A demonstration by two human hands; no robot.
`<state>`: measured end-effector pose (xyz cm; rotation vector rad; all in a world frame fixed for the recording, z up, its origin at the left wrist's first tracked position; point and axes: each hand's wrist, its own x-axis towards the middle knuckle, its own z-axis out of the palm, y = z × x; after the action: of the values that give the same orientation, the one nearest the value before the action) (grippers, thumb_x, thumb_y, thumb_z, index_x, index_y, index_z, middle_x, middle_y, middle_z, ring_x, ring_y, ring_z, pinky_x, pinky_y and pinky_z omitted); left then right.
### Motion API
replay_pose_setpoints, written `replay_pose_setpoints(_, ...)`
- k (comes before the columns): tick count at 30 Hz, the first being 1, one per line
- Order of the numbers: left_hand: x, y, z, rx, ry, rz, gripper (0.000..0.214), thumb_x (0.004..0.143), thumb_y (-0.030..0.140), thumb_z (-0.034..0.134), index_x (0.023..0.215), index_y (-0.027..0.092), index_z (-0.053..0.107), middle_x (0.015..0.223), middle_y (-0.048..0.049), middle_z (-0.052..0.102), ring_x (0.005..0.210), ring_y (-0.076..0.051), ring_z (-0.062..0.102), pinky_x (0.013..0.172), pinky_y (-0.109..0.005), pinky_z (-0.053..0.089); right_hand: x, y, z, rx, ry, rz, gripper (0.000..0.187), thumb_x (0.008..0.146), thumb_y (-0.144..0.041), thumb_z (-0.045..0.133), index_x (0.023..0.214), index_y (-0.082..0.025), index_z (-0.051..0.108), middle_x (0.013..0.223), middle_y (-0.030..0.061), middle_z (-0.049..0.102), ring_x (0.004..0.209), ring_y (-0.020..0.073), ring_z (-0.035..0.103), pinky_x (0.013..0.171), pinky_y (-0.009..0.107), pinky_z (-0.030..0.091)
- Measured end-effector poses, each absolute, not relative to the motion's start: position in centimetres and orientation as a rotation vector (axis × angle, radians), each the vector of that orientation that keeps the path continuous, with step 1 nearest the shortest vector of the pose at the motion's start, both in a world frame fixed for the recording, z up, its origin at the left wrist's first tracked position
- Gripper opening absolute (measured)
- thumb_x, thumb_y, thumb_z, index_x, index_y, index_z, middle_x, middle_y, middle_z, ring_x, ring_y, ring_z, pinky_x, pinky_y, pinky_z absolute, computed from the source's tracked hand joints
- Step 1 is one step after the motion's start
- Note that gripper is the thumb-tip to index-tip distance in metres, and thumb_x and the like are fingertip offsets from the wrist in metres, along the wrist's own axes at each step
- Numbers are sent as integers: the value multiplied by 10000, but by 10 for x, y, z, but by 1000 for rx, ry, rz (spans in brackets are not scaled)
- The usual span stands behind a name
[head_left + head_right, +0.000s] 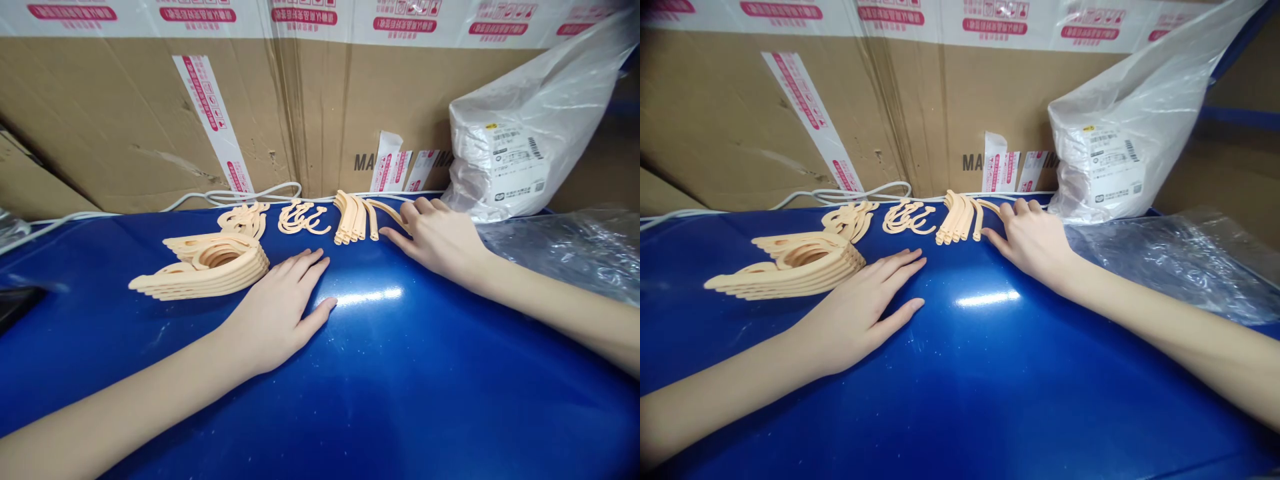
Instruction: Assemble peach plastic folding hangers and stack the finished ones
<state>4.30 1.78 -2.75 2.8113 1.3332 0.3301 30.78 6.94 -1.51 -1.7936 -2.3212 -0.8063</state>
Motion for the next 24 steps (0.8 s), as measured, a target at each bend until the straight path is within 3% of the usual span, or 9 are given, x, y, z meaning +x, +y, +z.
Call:
replay_pose_setpoints(3,43,18,-28,2807,1333,338,580,958,488,339,1405,128,419,1468,-130,425,1357,-285,386,1098,-501,367,306,73,-15,-1788,-2326,-567,508,949,-533,341,1107,-100,555,916,152,652,774,284,613,591,342,404)
replay_pose_setpoints(7,42,17,-29,2807,1343,335,581,957,491,340,1404,128,422,1469,-125,426,1357,-280,386,1099,-497,366,304,76,-19,-1625,-2430,-369,521,971,-502,324,1328,-154,476,1090,152,624,997,290,599,807,388,460)
replay_pose_setpoints(10,41,16,-29,2807,1352,322,577,957,487,342,1405,133,422,1471,-116,424,1358,-272,385,1103,-491,364,303,75,-21,-1594,-2477,-370,498,981,-505,298,1307,-211,531,1164,142,585,1070,294,569,881,419,449)
replay_pose_setpoints(13,40,16,-29,2802,1358,313,578,957,489,340,1410,138,414,1475,-110,420,1365,-264,377,1108,-487,359,303,75,-21,-1638,-2467,-387,489,979,-512,295,1210,-201,593,1133,139,586,1035,290,581,862,414,459)
replay_pose_setpoints(18,40,17,-28,2807,1358,315,577,958,494,337,1414,148,410,1480,-98,415,1370,-255,370,1113,-480,356,304,75,-17,-1705,-2493,-432,469,976,-514,302,1237,-223,562,1124,129,585,1011,284,584,764,357,459)
replay_pose_setpoints(24,41,17,-29,2807,1348,329,575,956,489,340,1403,137,423,1470,-112,427,1357,-264,389,1102,-484,370,308,72,-9,-2044,-2445,-723,391,982,-364,292,1102,-111,565,959,177,636,795,286,632,544,299,328)
